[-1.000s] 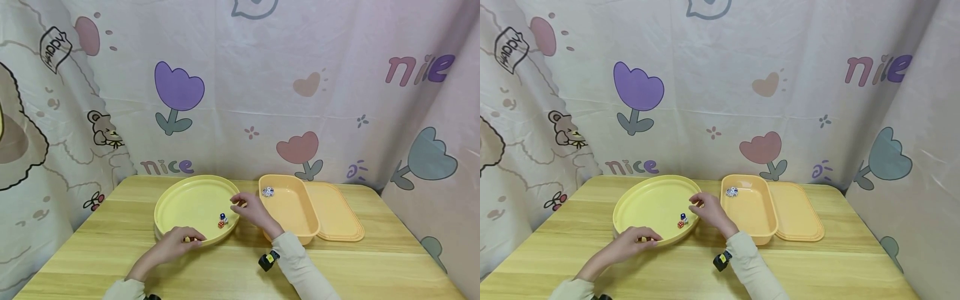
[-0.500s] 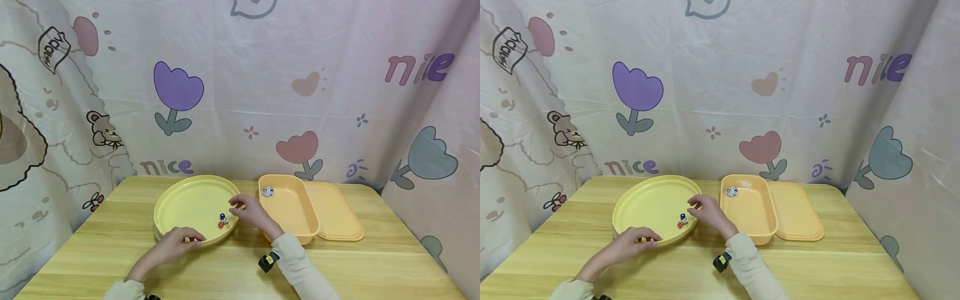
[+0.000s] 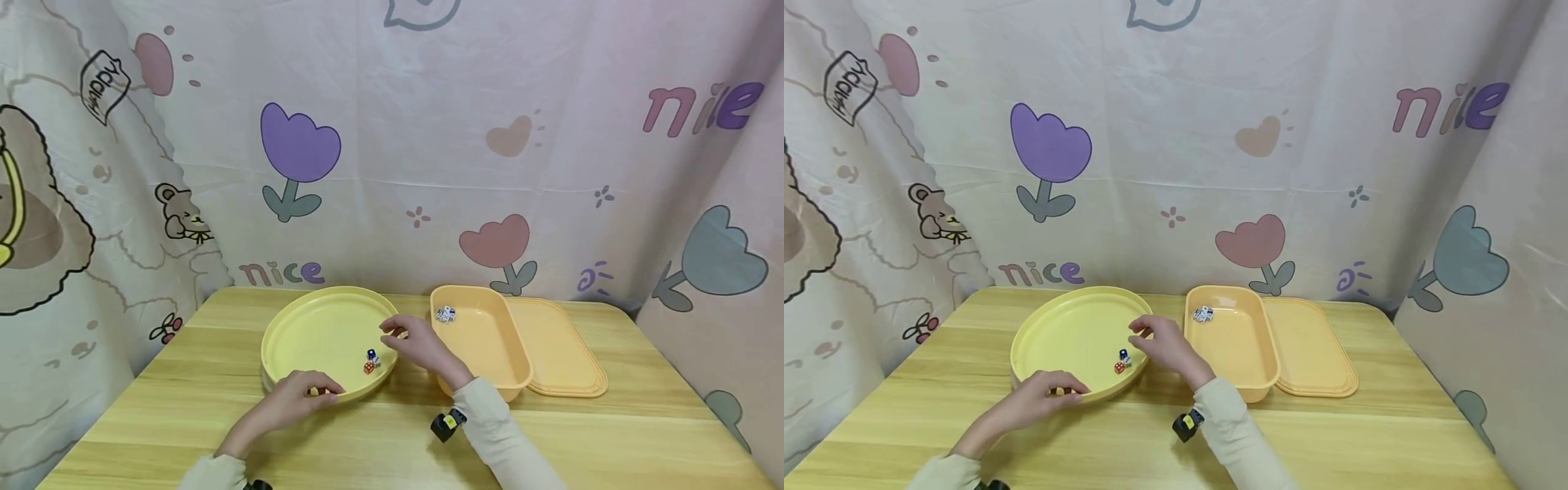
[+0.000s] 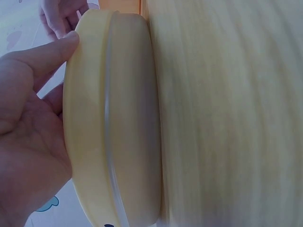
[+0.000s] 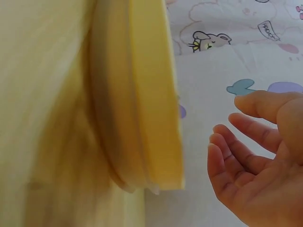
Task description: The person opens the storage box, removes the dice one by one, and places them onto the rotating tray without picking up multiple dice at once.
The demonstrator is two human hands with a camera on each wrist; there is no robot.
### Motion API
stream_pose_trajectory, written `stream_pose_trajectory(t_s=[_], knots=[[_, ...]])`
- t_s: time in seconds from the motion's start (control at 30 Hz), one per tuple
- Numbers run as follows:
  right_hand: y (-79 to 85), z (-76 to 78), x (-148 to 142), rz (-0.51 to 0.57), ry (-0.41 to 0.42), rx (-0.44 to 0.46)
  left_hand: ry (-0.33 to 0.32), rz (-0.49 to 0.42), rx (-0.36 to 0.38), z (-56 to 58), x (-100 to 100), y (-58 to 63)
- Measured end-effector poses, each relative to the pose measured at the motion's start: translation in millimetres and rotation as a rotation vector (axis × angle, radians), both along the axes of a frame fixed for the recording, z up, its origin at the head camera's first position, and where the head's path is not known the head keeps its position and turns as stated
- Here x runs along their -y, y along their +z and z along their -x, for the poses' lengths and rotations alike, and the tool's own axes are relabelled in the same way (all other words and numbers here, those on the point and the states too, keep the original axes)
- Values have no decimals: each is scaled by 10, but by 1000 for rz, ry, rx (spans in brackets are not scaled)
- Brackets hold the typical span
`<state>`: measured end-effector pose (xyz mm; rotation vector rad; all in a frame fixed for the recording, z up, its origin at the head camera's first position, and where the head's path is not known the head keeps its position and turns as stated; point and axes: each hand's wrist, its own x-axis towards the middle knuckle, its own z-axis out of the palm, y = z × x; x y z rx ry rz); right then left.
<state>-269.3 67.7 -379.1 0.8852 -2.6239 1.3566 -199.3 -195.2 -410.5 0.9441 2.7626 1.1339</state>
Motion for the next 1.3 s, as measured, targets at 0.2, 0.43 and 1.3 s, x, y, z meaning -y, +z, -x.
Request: stream_pose_trajectory(t_s=[0.2, 0.43, 1.3], knots=[[247, 85, -78, -39, -31, -50, 14, 4, -12, -5, 6, -9], [532, 364, -289, -57, -77, -47, 13, 0, -13, -10, 18, -11], [-79, 1007, -959, 92, -361, 96, 22, 14, 12, 0, 3, -16]])
